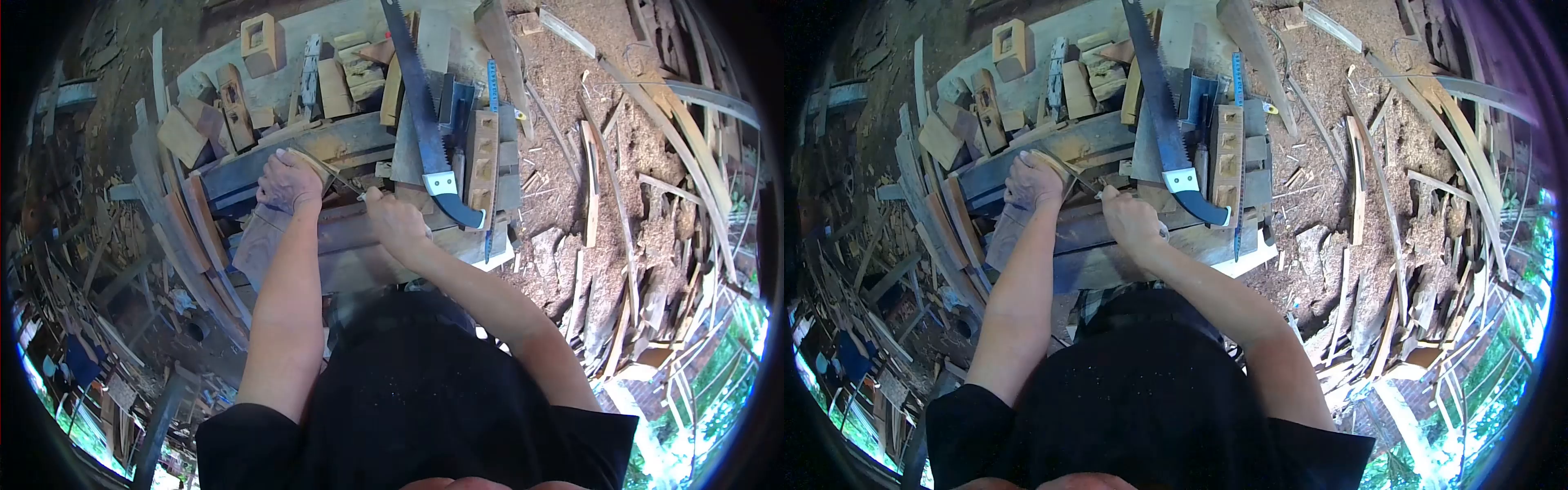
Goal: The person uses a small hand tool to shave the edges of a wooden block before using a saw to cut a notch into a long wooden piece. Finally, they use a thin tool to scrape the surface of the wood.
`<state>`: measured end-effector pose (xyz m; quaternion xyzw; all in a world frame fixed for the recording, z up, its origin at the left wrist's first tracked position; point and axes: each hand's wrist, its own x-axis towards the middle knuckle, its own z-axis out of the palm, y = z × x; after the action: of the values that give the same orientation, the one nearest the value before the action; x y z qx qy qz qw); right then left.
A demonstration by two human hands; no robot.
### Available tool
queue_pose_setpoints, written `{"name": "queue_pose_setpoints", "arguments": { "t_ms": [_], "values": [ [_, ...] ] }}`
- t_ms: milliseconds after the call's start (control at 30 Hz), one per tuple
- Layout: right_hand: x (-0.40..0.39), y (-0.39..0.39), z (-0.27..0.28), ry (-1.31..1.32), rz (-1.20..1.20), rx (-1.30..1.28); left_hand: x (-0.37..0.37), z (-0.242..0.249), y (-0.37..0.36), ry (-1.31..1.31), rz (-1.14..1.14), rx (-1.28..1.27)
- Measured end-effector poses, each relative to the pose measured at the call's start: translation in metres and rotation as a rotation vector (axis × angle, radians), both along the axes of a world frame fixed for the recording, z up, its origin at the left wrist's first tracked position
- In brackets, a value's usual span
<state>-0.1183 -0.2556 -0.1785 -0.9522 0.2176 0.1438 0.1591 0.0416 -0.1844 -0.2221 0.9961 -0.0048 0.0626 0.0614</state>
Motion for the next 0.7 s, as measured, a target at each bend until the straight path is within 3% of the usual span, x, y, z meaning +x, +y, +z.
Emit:
{"name": "queue_pose_setpoints", "arguments": {
  "t_ms": [133, 233, 300, 367, 433, 533, 633, 667, 700],
  "values": [
    [0.031, 0.003, -0.024, -0.179, -0.026, 0.093, 0.001, -0.001, 0.002, 0.057, -0.027, 0.019],
    [0.027, 0.008, -0.026, -0.147, -0.023, 0.014, -0.002, 0.0, 0.008, 0.081, -0.024, 0.041],
    [0.002, -0.003, -0.013, -0.16, -0.059, 0.164, 0.003, -0.001, 0.003, 0.093, -0.027, 0.039],
    [0.0, -0.006, -0.01, -0.018, -0.024, 0.155, 0.002, -0.002, 0.002, 0.089, -0.003, 0.013],
    [0.018, 0.0, -0.026, -0.262, -0.06, 0.15, 0.003, -0.005, 0.003, 0.077, -0.01, 0.015],
    [0.052, 0.015, -0.037, -0.204, -0.075, 0.04, 0.005, -0.009, 0.007, 0.066, -0.027, 0.024],
    [0.005, 0.001, -0.033, -0.325, -0.056, 0.175, 0.006, -0.006, 0.003, 0.073, -0.026, 0.027],
    [-0.006, -0.008, -0.011, -0.105, -0.077, 0.262, 0.002, -0.005, 0.003, 0.077, -0.005, 0.034],
    [-0.005, -0.009, -0.012, -0.099, -0.068, 0.257, 0.003, -0.005, 0.002, 0.082, 0.004, 0.028]
  ]
}}
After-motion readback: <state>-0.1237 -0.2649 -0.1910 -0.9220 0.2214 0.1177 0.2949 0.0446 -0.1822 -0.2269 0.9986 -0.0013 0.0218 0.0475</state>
